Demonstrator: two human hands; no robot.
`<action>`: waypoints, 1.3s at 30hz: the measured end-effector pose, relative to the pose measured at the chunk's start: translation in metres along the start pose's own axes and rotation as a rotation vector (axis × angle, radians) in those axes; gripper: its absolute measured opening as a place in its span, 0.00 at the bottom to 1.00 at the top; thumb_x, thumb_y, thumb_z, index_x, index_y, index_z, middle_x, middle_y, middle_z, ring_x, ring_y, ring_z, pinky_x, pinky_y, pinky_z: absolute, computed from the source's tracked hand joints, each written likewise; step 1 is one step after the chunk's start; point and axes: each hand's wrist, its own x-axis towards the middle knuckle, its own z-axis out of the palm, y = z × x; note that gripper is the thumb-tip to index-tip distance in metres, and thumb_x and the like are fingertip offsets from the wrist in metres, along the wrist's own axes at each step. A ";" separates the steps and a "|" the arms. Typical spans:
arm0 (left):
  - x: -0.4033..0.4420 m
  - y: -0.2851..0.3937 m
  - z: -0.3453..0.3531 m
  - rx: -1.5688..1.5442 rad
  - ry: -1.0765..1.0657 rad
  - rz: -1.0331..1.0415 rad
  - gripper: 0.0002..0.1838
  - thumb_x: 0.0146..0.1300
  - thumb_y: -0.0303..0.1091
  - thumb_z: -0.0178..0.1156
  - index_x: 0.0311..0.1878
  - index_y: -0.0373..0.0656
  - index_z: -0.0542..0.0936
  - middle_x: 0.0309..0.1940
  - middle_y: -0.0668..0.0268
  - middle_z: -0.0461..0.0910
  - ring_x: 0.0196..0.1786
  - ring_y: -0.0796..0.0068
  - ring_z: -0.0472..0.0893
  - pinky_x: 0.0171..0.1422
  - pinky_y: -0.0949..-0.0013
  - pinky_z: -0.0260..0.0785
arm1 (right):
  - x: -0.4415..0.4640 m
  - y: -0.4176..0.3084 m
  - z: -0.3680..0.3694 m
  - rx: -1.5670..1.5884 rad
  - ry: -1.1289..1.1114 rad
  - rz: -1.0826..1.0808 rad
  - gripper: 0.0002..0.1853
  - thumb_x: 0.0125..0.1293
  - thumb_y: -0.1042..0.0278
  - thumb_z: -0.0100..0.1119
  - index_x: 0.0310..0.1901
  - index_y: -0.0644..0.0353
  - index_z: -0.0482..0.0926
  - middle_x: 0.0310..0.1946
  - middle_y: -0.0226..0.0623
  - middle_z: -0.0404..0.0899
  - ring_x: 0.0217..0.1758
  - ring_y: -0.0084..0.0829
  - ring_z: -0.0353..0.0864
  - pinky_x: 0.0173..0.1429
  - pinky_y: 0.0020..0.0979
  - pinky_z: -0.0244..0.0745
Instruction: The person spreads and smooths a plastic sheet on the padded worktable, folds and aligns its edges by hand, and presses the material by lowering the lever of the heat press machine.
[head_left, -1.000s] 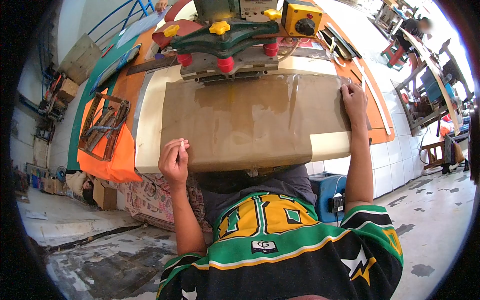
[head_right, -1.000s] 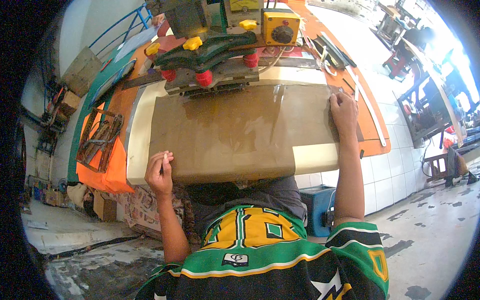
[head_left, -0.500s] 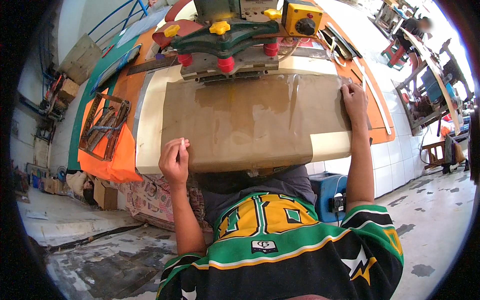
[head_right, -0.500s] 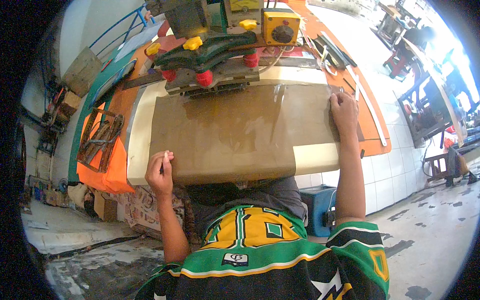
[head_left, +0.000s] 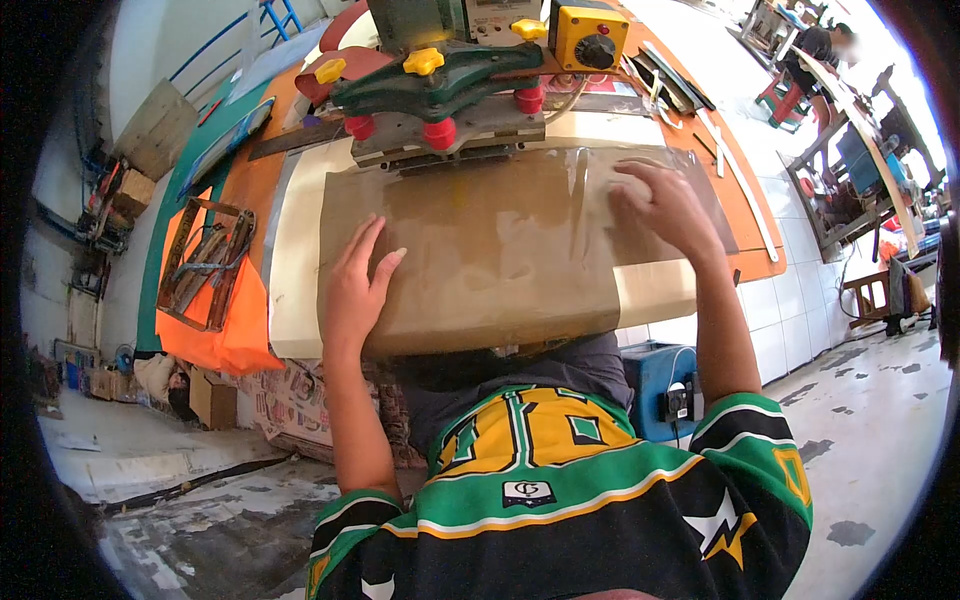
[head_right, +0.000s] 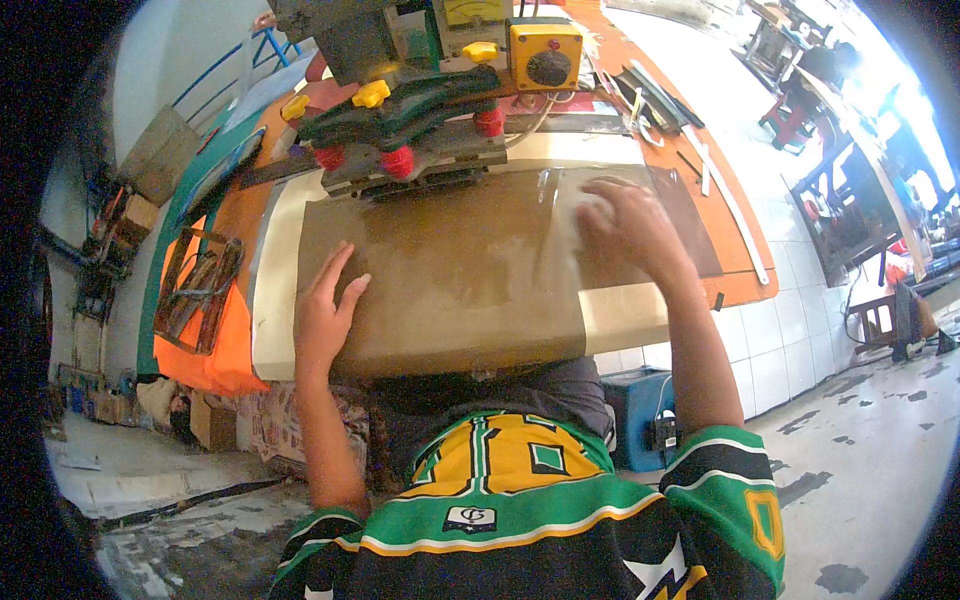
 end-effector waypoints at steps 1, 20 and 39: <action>0.003 -0.001 0.004 -0.014 -0.005 0.020 0.29 0.77 0.48 0.61 0.74 0.41 0.75 0.73 0.52 0.75 0.77 0.49 0.72 0.80 0.53 0.64 | 0.003 -0.009 0.007 0.000 0.000 0.001 0.24 0.74 0.53 0.63 0.61 0.62 0.84 0.60 0.46 0.86 0.68 0.49 0.80 0.75 0.45 0.70; 0.000 -0.014 0.021 0.168 -0.056 0.040 0.32 0.77 0.53 0.58 0.76 0.43 0.74 0.77 0.55 0.71 0.82 0.51 0.65 0.87 0.48 0.52 | 0.000 -0.018 0.071 -0.058 0.015 -0.225 0.29 0.77 0.47 0.58 0.71 0.55 0.76 0.76 0.45 0.70 0.83 0.49 0.61 0.85 0.49 0.57; 0.001 -0.012 0.020 0.181 -0.042 0.035 0.32 0.77 0.53 0.58 0.75 0.42 0.75 0.77 0.55 0.71 0.81 0.51 0.66 0.86 0.47 0.53 | 0.001 -0.015 0.062 0.144 0.113 -0.129 0.28 0.74 0.51 0.63 0.68 0.59 0.77 0.71 0.49 0.76 0.77 0.52 0.71 0.81 0.48 0.63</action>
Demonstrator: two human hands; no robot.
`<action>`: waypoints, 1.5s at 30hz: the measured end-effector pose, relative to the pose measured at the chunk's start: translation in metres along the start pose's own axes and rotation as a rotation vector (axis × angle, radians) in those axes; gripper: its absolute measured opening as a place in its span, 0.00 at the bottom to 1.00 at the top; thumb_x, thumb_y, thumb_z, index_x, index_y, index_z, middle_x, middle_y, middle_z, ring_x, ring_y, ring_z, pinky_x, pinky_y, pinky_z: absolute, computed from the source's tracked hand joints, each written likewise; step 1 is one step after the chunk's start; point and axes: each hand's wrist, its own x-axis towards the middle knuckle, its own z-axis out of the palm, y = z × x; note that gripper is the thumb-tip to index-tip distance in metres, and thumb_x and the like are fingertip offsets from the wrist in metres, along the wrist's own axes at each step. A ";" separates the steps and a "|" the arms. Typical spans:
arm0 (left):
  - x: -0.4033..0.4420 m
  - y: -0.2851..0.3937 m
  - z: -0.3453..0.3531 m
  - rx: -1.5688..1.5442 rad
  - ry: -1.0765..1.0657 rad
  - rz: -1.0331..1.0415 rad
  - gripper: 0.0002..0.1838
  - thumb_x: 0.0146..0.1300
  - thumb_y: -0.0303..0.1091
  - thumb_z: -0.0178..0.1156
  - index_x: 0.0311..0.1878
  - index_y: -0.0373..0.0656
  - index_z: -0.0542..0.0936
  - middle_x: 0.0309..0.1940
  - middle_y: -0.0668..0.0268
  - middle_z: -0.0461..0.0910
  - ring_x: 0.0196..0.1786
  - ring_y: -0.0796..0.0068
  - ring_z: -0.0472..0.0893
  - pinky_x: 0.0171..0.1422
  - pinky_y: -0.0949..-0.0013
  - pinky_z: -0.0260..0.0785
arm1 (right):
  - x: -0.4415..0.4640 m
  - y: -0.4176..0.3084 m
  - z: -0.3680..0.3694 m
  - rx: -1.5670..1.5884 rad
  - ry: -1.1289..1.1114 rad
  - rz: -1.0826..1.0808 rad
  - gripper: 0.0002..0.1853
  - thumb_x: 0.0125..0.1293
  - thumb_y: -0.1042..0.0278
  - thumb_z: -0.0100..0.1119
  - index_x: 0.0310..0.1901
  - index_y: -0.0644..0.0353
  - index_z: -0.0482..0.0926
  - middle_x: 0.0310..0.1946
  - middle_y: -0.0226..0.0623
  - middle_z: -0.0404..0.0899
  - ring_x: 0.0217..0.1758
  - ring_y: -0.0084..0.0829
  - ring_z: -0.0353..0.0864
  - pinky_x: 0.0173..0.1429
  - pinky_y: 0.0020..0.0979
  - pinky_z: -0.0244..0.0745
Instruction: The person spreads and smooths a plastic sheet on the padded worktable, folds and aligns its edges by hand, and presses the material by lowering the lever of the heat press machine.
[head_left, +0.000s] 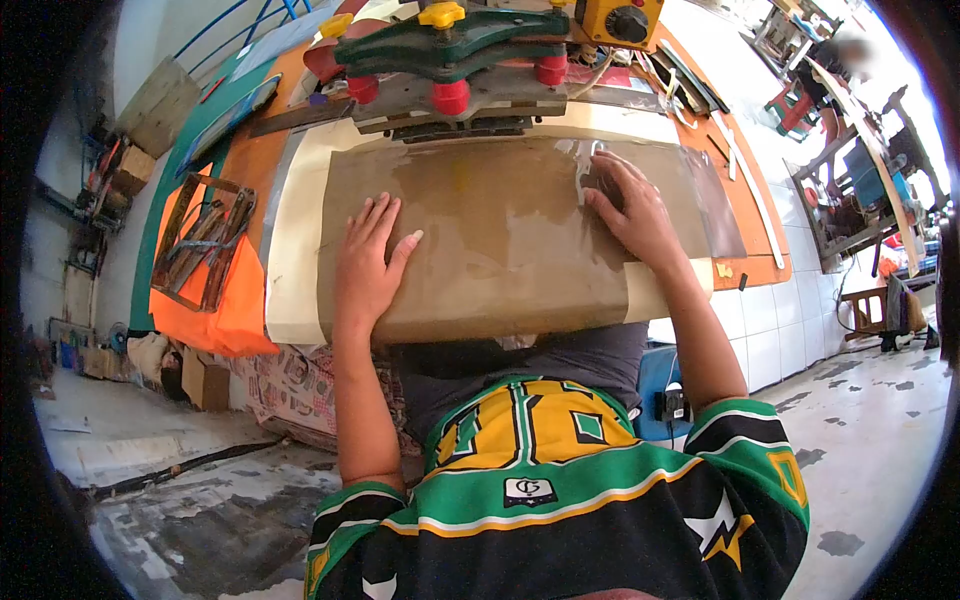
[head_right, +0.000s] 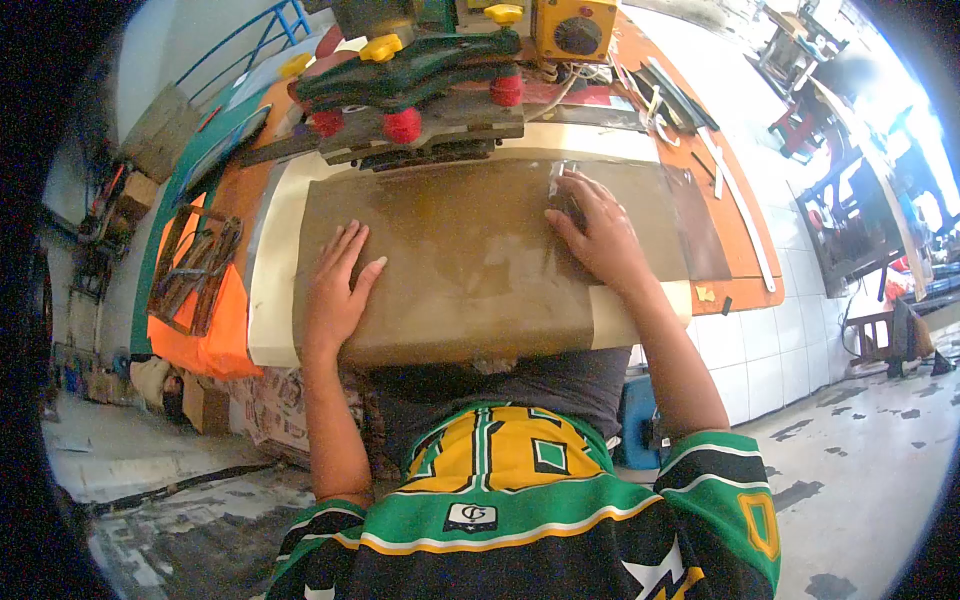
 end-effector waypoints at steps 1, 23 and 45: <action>0.000 0.000 -0.001 -0.004 -0.008 0.006 0.32 0.77 0.53 0.58 0.75 0.42 0.75 0.78 0.56 0.71 0.81 0.51 0.66 0.86 0.47 0.53 | 0.002 0.000 -0.004 0.028 -0.004 0.032 0.28 0.74 0.51 0.63 0.68 0.59 0.77 0.70 0.50 0.76 0.75 0.52 0.73 0.81 0.48 0.64; -0.001 0.000 -0.001 -0.013 -0.044 -0.018 0.32 0.78 0.51 0.58 0.76 0.41 0.73 0.79 0.53 0.68 0.83 0.51 0.62 0.88 0.48 0.48 | 0.098 0.057 0.015 -0.123 -0.072 -0.039 0.19 0.73 0.53 0.66 0.54 0.61 0.85 0.49 0.50 0.84 0.55 0.47 0.85 0.62 0.45 0.78; 0.000 0.003 -0.001 -0.008 -0.042 -0.018 0.30 0.78 0.50 0.57 0.76 0.42 0.73 0.79 0.53 0.68 0.83 0.51 0.63 0.88 0.47 0.48 | 0.079 0.027 0.001 -0.210 -0.107 -0.532 0.08 0.67 0.67 0.64 0.44 0.60 0.82 0.44 0.43 0.83 0.51 0.44 0.82 0.61 0.44 0.75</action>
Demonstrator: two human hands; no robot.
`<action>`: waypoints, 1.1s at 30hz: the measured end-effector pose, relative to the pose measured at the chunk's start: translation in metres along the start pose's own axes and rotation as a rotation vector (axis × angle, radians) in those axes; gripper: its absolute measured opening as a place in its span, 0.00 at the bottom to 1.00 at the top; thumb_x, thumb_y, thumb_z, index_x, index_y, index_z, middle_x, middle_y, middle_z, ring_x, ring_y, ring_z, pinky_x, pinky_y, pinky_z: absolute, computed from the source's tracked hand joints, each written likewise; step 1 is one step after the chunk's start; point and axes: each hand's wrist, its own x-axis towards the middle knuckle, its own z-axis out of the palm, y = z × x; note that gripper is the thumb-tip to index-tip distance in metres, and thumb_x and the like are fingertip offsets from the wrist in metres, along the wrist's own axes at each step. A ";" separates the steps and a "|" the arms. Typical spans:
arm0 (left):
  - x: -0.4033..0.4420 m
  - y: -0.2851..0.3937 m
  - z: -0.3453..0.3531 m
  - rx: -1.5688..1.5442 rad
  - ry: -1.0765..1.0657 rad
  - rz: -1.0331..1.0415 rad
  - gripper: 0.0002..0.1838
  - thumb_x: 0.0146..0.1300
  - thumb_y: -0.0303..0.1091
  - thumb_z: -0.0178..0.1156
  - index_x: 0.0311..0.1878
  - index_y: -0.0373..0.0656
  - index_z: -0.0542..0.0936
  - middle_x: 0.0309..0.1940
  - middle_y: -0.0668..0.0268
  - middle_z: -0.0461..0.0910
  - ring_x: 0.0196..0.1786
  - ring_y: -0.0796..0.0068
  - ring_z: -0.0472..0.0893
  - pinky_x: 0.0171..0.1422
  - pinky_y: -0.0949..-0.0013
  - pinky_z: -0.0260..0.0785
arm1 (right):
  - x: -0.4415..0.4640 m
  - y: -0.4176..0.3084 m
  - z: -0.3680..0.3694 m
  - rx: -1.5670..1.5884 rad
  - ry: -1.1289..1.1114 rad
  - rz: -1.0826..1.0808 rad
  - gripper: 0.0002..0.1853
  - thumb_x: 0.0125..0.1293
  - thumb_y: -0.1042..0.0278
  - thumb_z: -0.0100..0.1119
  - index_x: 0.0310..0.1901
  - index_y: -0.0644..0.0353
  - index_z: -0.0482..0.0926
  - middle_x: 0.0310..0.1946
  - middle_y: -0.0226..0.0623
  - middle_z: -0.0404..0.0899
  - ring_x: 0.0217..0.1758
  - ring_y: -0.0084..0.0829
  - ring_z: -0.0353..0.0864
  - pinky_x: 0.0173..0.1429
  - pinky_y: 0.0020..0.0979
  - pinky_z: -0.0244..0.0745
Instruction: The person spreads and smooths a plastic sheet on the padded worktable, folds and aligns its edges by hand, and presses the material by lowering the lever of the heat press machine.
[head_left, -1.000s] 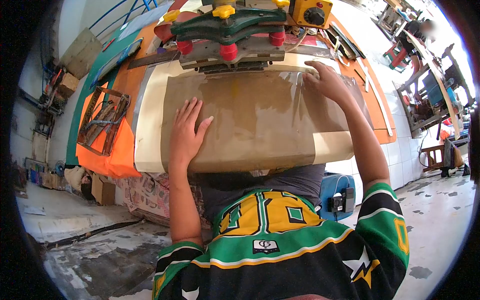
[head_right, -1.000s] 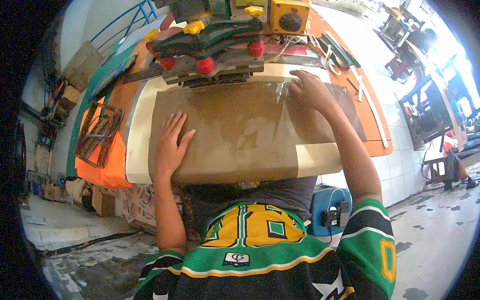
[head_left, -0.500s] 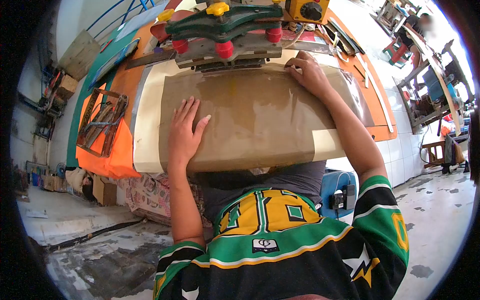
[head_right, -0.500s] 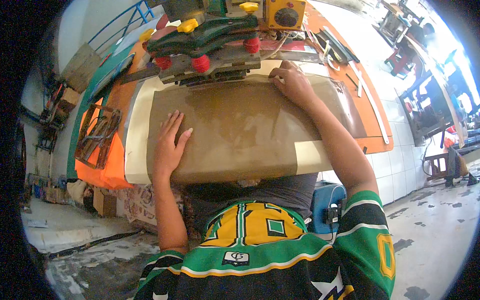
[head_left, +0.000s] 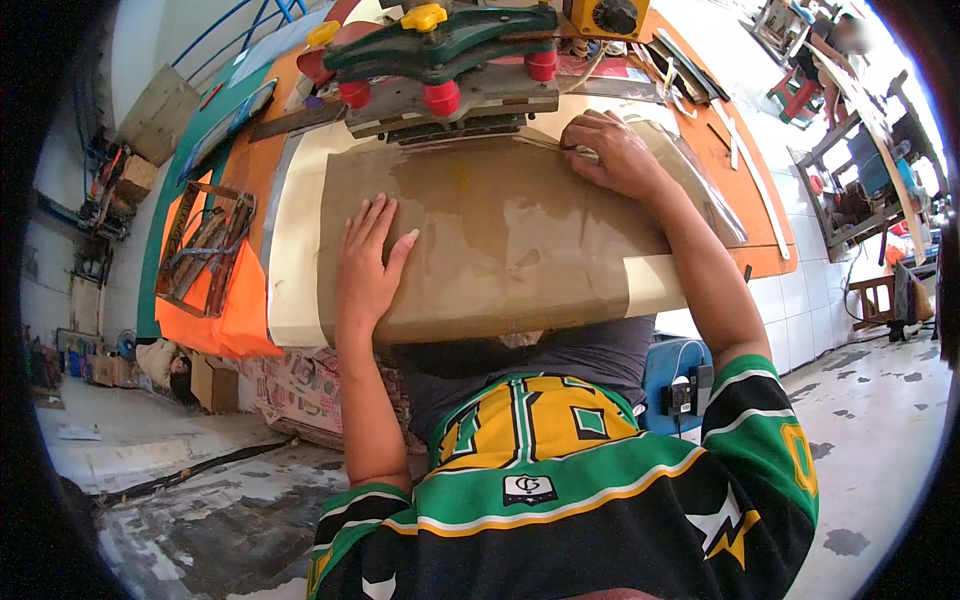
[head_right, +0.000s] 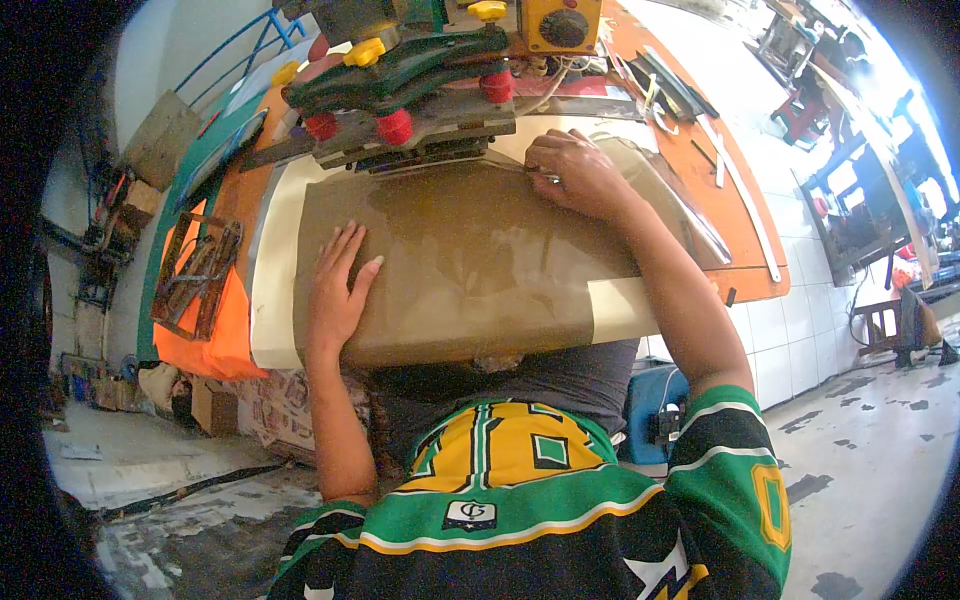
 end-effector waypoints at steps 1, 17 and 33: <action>0.000 0.001 -0.001 0.000 -0.002 -0.012 0.31 0.79 0.50 0.57 0.76 0.42 0.73 0.79 0.53 0.68 0.83 0.51 0.63 0.88 0.47 0.48 | 0.000 0.000 0.000 0.000 0.001 0.000 0.08 0.67 0.67 0.64 0.44 0.60 0.82 0.44 0.43 0.83 0.51 0.44 0.82 0.61 0.44 0.75; 0.000 -0.001 0.000 -0.003 0.002 -0.012 0.30 0.78 0.50 0.57 0.76 0.42 0.73 0.79 0.54 0.68 0.83 0.51 0.62 0.88 0.48 0.48 | 0.010 -0.006 -0.004 0.282 0.046 0.420 0.14 0.66 0.60 0.64 0.44 0.64 0.83 0.38 0.55 0.88 0.45 0.55 0.88 0.52 0.49 0.81; -0.002 -0.001 0.001 -0.021 0.055 -0.025 0.30 0.77 0.52 0.57 0.73 0.43 0.77 0.76 0.57 0.74 0.80 0.53 0.68 0.87 0.48 0.54 | 0.012 0.003 -0.004 0.339 0.014 0.493 0.15 0.65 0.61 0.66 0.39 0.68 0.81 0.28 0.52 0.83 0.31 0.45 0.82 0.42 0.45 0.76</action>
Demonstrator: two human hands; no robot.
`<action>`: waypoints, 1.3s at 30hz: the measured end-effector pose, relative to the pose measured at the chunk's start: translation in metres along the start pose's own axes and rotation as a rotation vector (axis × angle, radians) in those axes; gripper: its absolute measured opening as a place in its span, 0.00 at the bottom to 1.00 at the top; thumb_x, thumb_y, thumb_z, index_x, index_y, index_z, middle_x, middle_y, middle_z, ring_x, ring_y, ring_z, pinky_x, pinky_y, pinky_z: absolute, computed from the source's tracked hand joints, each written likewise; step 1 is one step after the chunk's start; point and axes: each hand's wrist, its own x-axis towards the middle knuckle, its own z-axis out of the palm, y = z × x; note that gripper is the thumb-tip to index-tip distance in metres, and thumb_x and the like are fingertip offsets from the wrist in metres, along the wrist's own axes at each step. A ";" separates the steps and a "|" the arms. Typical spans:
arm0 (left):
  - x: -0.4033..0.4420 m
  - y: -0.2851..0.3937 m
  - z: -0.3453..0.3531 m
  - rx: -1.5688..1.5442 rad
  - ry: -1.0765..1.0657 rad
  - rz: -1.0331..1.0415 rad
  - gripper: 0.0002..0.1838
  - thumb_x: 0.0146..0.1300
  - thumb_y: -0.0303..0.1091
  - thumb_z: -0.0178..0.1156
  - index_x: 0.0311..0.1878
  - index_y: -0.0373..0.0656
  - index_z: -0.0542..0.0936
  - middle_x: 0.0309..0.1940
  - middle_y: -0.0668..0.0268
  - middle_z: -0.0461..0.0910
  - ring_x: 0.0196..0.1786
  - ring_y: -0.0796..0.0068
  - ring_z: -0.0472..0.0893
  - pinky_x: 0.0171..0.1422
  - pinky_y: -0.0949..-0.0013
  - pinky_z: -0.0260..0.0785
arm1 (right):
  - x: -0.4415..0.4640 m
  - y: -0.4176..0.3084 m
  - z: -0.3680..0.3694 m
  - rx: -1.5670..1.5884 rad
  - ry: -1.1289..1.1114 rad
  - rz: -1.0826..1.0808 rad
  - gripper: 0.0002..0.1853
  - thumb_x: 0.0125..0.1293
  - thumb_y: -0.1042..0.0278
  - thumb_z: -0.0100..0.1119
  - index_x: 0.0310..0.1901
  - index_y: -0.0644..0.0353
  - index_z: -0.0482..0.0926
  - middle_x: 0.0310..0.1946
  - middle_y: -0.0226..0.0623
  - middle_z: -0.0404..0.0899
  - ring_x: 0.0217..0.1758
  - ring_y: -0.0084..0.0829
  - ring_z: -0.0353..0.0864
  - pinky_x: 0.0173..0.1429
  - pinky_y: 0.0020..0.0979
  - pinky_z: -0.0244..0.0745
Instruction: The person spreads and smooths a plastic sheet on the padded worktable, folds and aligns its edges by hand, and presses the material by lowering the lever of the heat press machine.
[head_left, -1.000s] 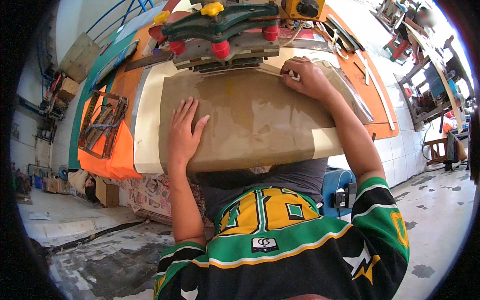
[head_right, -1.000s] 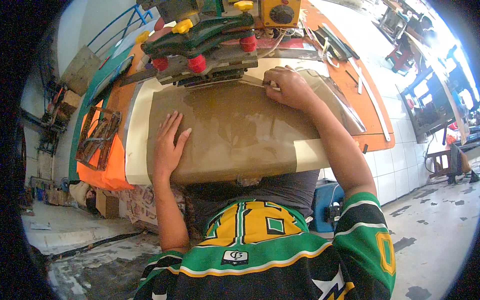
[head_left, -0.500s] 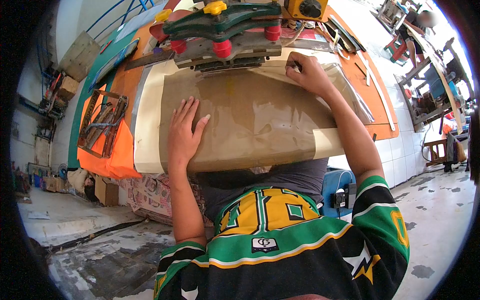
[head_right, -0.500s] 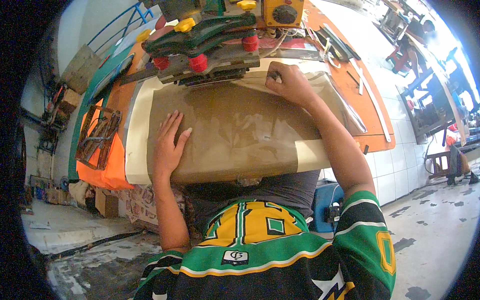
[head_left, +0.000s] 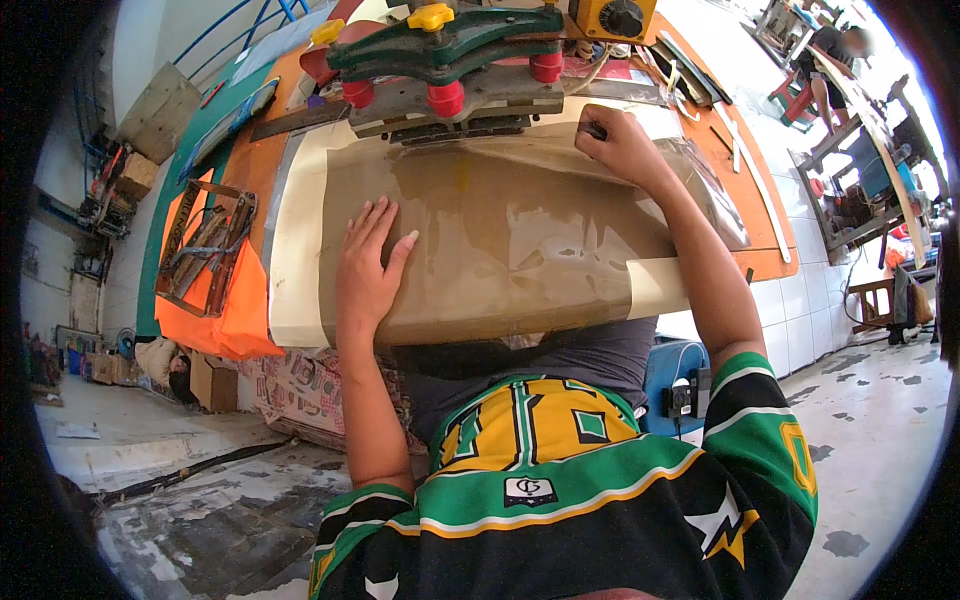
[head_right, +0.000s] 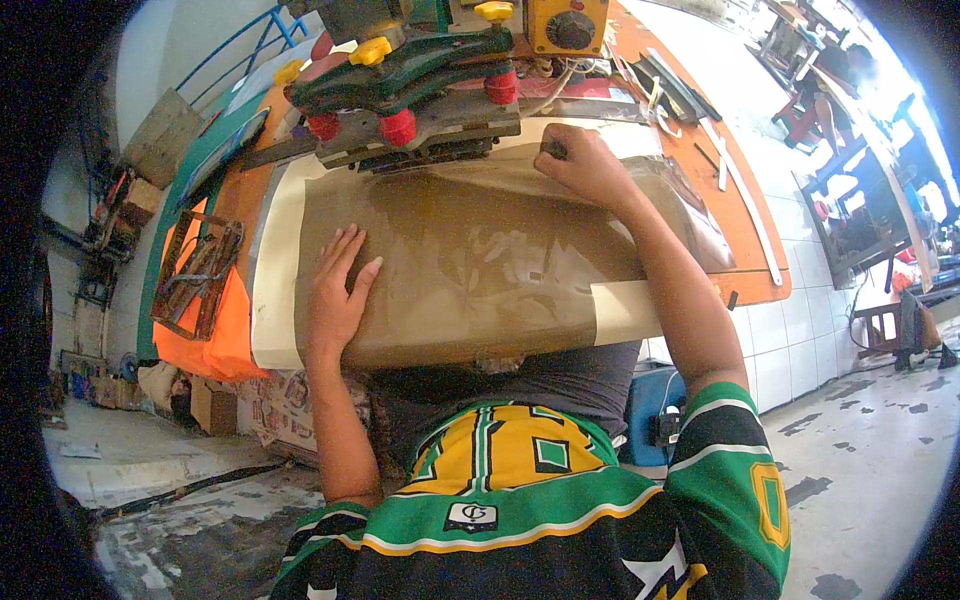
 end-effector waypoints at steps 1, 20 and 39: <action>0.000 0.001 -0.001 -0.012 0.010 0.000 0.29 0.77 0.52 0.58 0.72 0.42 0.78 0.75 0.56 0.75 0.80 0.53 0.69 0.87 0.48 0.54 | -0.001 0.001 0.000 0.000 0.000 -0.001 0.15 0.65 0.61 0.66 0.39 0.68 0.81 0.28 0.52 0.83 0.31 0.45 0.82 0.42 0.45 0.76; -0.002 0.005 -0.004 -0.083 0.107 0.015 0.19 0.76 0.41 0.61 0.60 0.37 0.85 0.64 0.51 0.83 0.72 0.51 0.78 0.80 0.51 0.65 | -0.003 0.003 -0.003 0.011 -0.049 -0.012 0.14 0.67 0.62 0.63 0.36 0.68 0.79 0.26 0.53 0.79 0.29 0.46 0.79 0.41 0.47 0.74; -0.002 0.005 -0.002 -0.110 0.111 0.056 0.17 0.75 0.37 0.62 0.59 0.36 0.86 0.62 0.50 0.84 0.71 0.51 0.79 0.79 0.53 0.67 | -0.007 0.006 -0.020 -0.044 -0.120 0.015 0.16 0.69 0.57 0.62 0.42 0.65 0.84 0.30 0.52 0.83 0.34 0.42 0.84 0.46 0.43 0.77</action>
